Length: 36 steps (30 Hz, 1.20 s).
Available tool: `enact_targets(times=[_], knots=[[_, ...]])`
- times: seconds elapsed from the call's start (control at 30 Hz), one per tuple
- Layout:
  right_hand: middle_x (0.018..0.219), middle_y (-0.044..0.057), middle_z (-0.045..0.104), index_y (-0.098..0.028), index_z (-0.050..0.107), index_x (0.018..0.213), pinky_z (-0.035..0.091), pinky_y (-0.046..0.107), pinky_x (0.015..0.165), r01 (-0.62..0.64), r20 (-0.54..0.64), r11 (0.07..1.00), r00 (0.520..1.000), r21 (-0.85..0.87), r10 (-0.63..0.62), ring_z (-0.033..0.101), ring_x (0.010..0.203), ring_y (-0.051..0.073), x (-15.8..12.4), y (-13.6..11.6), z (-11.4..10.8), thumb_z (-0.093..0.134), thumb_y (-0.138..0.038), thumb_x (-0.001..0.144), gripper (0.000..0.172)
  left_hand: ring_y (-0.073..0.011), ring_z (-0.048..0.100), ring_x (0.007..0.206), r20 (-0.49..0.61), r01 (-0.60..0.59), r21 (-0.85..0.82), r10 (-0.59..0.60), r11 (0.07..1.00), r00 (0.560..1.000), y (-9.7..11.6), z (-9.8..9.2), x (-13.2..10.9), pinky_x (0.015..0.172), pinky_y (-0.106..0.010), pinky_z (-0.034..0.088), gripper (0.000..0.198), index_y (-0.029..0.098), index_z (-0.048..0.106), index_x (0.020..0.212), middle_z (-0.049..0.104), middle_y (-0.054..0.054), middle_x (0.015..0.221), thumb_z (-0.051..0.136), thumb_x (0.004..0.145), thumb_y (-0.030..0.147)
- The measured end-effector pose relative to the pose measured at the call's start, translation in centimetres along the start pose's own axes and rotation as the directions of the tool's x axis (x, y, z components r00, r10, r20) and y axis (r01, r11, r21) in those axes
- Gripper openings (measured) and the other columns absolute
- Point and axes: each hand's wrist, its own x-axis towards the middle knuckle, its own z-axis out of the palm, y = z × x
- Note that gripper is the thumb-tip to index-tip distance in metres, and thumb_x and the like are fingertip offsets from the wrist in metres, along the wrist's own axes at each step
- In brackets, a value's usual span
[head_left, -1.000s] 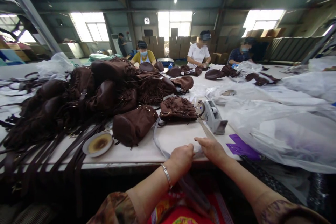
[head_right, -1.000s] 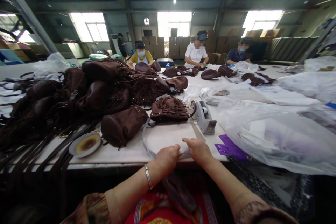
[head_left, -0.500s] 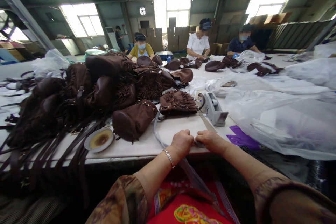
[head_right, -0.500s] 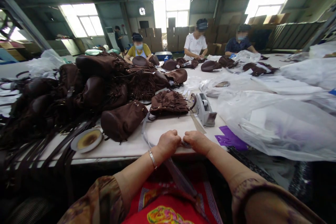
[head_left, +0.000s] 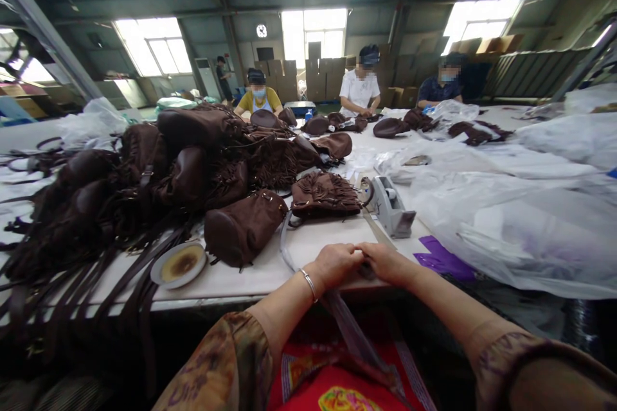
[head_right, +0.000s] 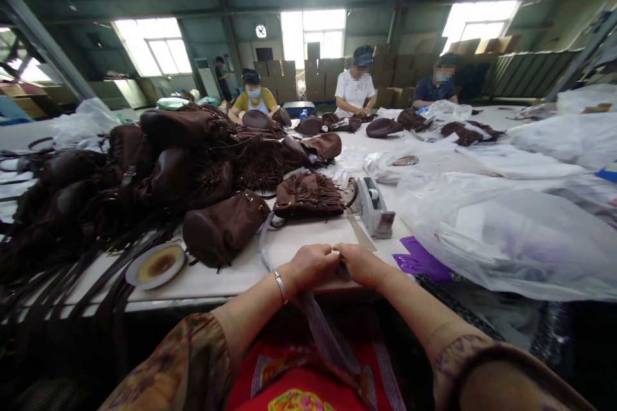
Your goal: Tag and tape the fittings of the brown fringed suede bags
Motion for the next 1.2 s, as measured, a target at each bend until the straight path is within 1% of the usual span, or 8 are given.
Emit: enact_targets(times=[0.2, 0.33, 0.47, 0.57, 0.77, 0.9, 1.1, 1.2], knots=[[0.094, 0.007, 0.073, -0.019, 0.065, 0.118, 0.049, 0.035, 0.084, -0.069, -0.132, 0.994, 0.988, 0.089, 0.081, 0.066, 0.09, 0.022, -0.7, -0.2, -0.1, 0.046, -0.016, 0.086, 0.037, -0.0181, 0.059, 0.084, 0.036, 0.032, -0.017, -0.031, 0.999, 0.999, -0.2, 0.2, 0.1, 0.076, -0.026, 0.044, 0.021, 0.022, 0.069, 0.105, 0.063, -0.005, 0.094, 0.053, 0.094, 0.031], [0.096, 0.009, 0.069, -0.022, 0.071, 0.097, 0.047, 0.034, 0.083, -0.118, -0.22, 0.977, 0.972, -0.175, 0.078, 0.063, 0.09, 0.022, -1.8, -1.6, 0.8, 0.046, -0.02, 0.091, 0.025, -0.0195, 0.061, 0.081, 0.005, 0.146, 0.012, -0.146, 0.989, 0.989, 0.5, 0.8, 0.4, 0.072, -0.028, 0.046, 0.024, 0.017, 0.07, 0.092, 0.064, -0.008, 0.091, 0.053, 0.093, 0.035], [0.085, 0.009, 0.066, -0.02, 0.071, 0.092, 0.045, 0.03, 0.069, -0.205, -0.157, 0.908, 0.975, -0.366, 0.157, 0.062, 0.076, 0.02, -2.0, -1.8, 2.9, 0.04, -0.011, 0.089, 0.032, -0.0226, 0.062, 0.084, -0.001, 0.266, 0.007, -0.266, 0.964, 0.964, 1.3, 1.7, 0.8, 0.074, -0.031, 0.048, 0.02, 0.014, 0.071, 0.089, 0.066, -0.011, 0.092, 0.053, 0.087, 0.023], [0.082, 0.008, 0.066, -0.021, 0.071, 0.086, 0.043, 0.029, 0.065, -0.154, -0.129, 0.931, 0.985, -0.331, 0.117, 0.063, 0.074, 0.019, -1.3, -0.6, 3.5, 0.041, -0.012, 0.088, 0.032, -0.0251, 0.063, 0.087, 0.056, 0.279, 0.017, -0.28, 0.96, 0.958, 1.1, 1.8, 0.8, 0.077, -0.033, 0.049, 0.018, 0.014, 0.071, 0.09, 0.067, -0.013, 0.093, 0.057, 0.081, 0.021], [0.077, 0.006, 0.063, -0.024, 0.071, 0.073, 0.042, 0.031, 0.062, 0.099, -0.014, 0.973, 0.994, -0.206, -0.104, 0.062, 0.073, 0.019, -0.5, 0.3, 1.4, 0.046, -0.021, 0.088, 0.029, -0.0255, 0.065, 0.079, 0.072, 0.162, 0.059, -0.166, 0.985, 0.983, -1.0, 1.6, 0.4, 0.067, -0.033, 0.049, 0.02, 0.022, 0.072, 0.093, 0.069, -0.01, 0.089, 0.061, 0.081, 0.034], [0.079, 0.006, 0.064, -0.025, 0.071, 0.076, 0.043, 0.032, 0.062, 0.125, -0.026, 0.975, 0.991, -0.182, -0.132, 0.063, 0.074, 0.02, -0.4, 0.5, 1.3, 0.048, -0.018, 0.086, 0.026, -0.024, 0.063, 0.072, 0.134, 0.071, 0.171, -0.094, 0.983, 0.986, -1.7, 2.8, 1.6, 0.061, -0.03, 0.046, 0.004, 0.02, 0.07, 0.074, 0.068, -0.007, 0.074, 0.068, 0.071, 0.018], [0.085, 0.007, 0.064, -0.023, 0.071, 0.088, 0.047, 0.032, 0.073, -0.003, -0.151, 0.992, 0.988, -0.125, -0.016, 0.062, 0.08, 0.021, -0.8, 0.6, 2.4, 0.043, -0.016, 0.088, 0.03, -0.0249, 0.065, 0.075, 0.001, 0.274, 0.084, -0.275, 0.958, 0.961, 0.8, 2.3, 1.2, 0.066, -0.031, 0.049, 0.014, 0.014, 0.073, 0.084, 0.07, -0.012, 0.083, 0.063, 0.077, 0.019], [0.088, 0.008, 0.062, -0.02, 0.071, 0.092, 0.047, 0.031, 0.079, 0.038, -0.099, 0.992, 0.994, -0.119, -0.05, 0.061, 0.084, 0.02, -1.1, -0.1, 2.0, 0.046, -0.019, 0.09, 0.025, -0.0262, 0.066, 0.084, 0.012, 0.309, 0.036, -0.31, 0.95, 0.951, 1.7, 1.5, 0.6, 0.074, -0.033, 0.051, 0.024, 0.013, 0.072, 0.096, 0.069, -0.015, 0.093, 0.052, 0.084, 0.017]])
